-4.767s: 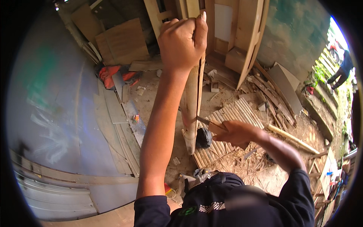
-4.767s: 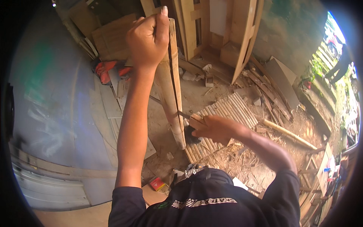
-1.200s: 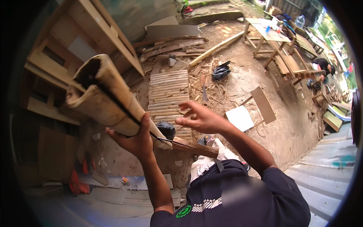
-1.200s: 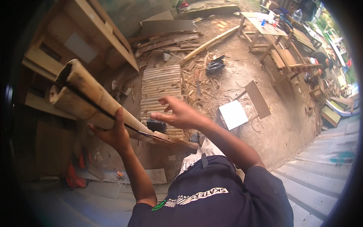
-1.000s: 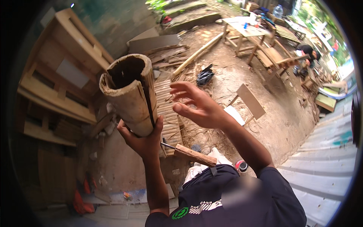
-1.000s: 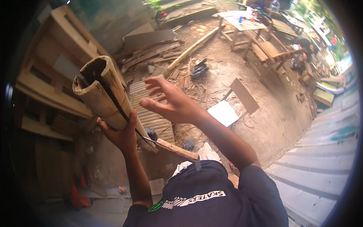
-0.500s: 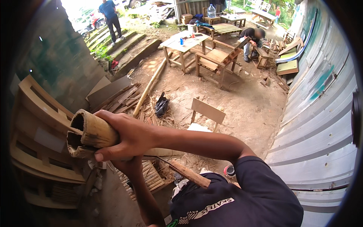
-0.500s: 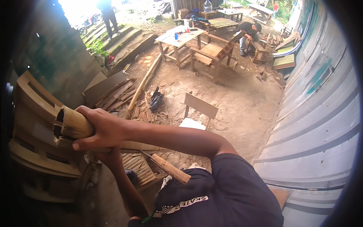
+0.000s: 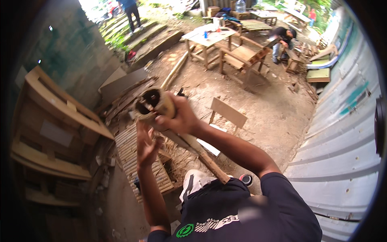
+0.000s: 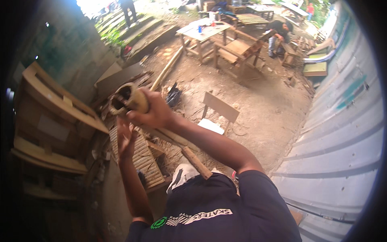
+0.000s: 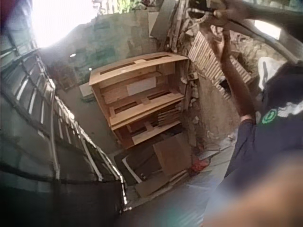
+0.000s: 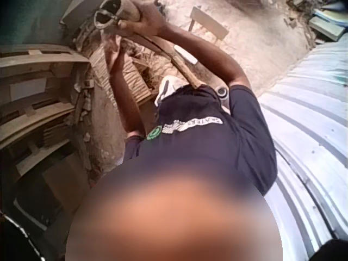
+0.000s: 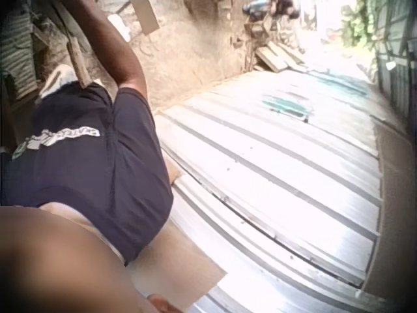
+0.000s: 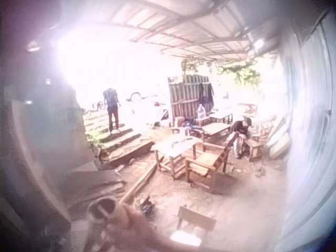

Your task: The person uses a machete to split a long bamboo pole lengthwise. They first make an initial cut, then use a wooden wedge and the machete to drive the split further. Finally, they use a knife to separate the two halves of the bamboo pole.

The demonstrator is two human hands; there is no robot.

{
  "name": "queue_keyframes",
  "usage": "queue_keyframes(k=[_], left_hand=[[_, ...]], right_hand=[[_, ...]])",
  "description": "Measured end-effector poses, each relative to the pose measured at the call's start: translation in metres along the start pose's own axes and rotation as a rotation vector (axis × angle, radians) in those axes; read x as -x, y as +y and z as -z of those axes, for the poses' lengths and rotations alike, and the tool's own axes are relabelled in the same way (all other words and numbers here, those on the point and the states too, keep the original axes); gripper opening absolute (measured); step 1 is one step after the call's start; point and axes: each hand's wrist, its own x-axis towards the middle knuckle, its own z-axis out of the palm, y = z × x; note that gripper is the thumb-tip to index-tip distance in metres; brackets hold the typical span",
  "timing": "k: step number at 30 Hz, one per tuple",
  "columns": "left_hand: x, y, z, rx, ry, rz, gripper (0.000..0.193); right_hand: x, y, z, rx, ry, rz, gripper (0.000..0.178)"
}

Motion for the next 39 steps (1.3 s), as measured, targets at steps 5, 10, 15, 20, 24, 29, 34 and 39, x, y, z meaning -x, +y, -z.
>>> queue_keyframes(k=[5, 10, 15, 20, 24, 29, 34, 39], left_hand=[[-0.036, -0.014, 0.000, -0.146, 0.276, -0.032, 0.073], [-0.059, -0.031, -0.011, 0.137, 0.352, 0.115, 0.045], [-0.084, -0.069, 0.032, 0.066, 0.616, 0.183, 0.039], [-0.100, -0.134, 0.102, 0.145, 0.906, 0.302, 0.042], [-0.087, -0.185, 0.149, -0.015, 0.806, 0.297, 0.039], [-0.058, -0.234, 0.194, 0.012, 0.640, 0.410, 0.038], [-0.026, -0.261, 0.226, -0.175, 0.591, 0.591, 0.040], [-0.012, -0.271, 0.256, -0.114, 0.692, 0.622, 0.041]], right_hand=[[0.011, 0.052, 0.000, -0.050, 0.051, 0.013, 0.049], [0.000, 0.103, -0.012, -0.004, 0.077, -0.030, 0.054], [-0.030, 0.168, -0.046, -0.055, 0.031, -0.093, 0.061], [-0.047, 0.238, -0.086, 0.018, -0.048, -0.210, 0.067], [-0.036, 0.293, -0.114, 0.111, -0.046, -0.204, 0.074], [-0.002, 0.349, -0.132, 0.254, -0.129, -0.286, 0.080], [0.015, 0.377, -0.155, 0.246, -0.231, -0.397, 0.081], [0.006, 0.388, -0.180, 0.230, -0.317, -0.488, 0.082]])
